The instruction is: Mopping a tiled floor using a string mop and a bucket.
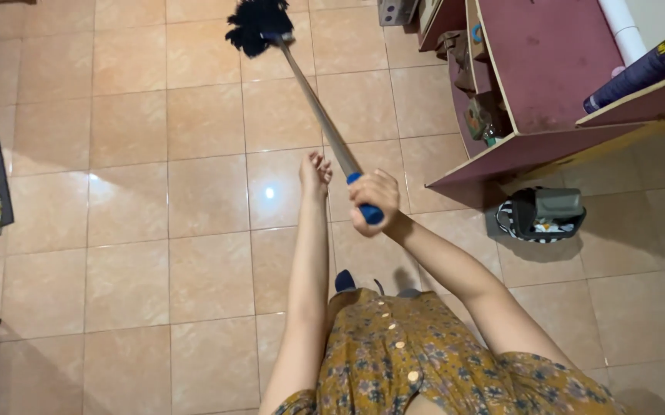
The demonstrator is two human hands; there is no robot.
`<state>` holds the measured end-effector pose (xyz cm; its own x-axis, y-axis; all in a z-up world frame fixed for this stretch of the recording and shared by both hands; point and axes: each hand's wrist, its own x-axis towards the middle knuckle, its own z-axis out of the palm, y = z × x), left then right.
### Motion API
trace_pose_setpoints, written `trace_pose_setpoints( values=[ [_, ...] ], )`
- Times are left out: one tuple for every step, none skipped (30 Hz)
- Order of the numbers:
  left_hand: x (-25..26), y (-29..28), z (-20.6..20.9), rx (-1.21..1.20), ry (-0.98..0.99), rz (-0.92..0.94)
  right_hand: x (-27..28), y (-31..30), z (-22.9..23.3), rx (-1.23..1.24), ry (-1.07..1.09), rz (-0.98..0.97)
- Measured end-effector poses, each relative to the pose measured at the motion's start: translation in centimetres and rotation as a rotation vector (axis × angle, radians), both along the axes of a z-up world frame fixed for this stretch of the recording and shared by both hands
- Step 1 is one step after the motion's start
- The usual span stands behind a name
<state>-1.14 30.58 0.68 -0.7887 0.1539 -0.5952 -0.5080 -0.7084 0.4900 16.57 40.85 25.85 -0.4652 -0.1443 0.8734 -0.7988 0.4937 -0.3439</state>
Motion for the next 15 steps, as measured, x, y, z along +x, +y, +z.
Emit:
trace_pose_setpoints(
  values=[
    [-0.1,0.2,0.3,-0.002,0.007,-0.003,0.5,-0.5,1.0,-0.002,0.007,-0.003],
    [-0.2,0.6,0.5,0.036,0.018,-0.043,0.9,-0.8,2.0,0.002,0.034,0.027],
    [-0.3,1.0,0.8,0.073,0.028,-0.083,1.4,-1.1,3.0,0.007,0.060,0.057],
    [-0.3,0.8,0.9,0.073,0.034,-0.084,0.9,-1.2,2.7,0.007,0.066,0.057],
    [-0.3,0.6,1.0,0.079,0.025,-0.099,0.4,-1.4,2.4,0.002,0.094,0.055],
    [-0.3,0.4,1.1,0.083,0.016,-0.111,-0.2,-1.4,2.0,-0.004,0.123,0.057],
    [-0.3,-0.3,1.1,0.081,0.022,-0.108,-2.0,-1.2,0.5,-0.006,0.129,0.060],
    [0.0,-1.1,1.1,0.055,-0.005,-0.085,-3.7,-1.0,-1.1,-0.044,0.164,-0.002],
    [0.3,-1.9,1.1,0.028,-0.032,-0.061,-5.5,-1.0,-2.6,-0.082,0.200,-0.063],
    [0.7,-2.9,1.0,0.023,-0.030,-0.054,-6.9,-0.6,-3.3,-0.088,0.201,-0.057],
    [1.1,-3.8,0.8,0.045,0.001,-0.043,-8.3,-0.2,-4.0,-0.069,0.121,-0.077],
    [0.9,-5.1,0.7,0.058,0.039,-0.030,-10.2,-0.1,-4.7,-0.058,0.047,-0.094],
    [1.4,-5.9,0.9,0.044,0.048,-0.022,-11.5,0.7,-6.0,-0.073,0.056,-0.086],
    [1.9,-6.6,1.0,0.030,-0.007,0.029,-12.7,1.5,-7.2,-0.075,-0.026,-0.114],
    [2.5,-7.3,1.1,0.017,-0.061,0.080,-13.9,2.3,-8.4,-0.078,-0.109,-0.142]
  ],
)
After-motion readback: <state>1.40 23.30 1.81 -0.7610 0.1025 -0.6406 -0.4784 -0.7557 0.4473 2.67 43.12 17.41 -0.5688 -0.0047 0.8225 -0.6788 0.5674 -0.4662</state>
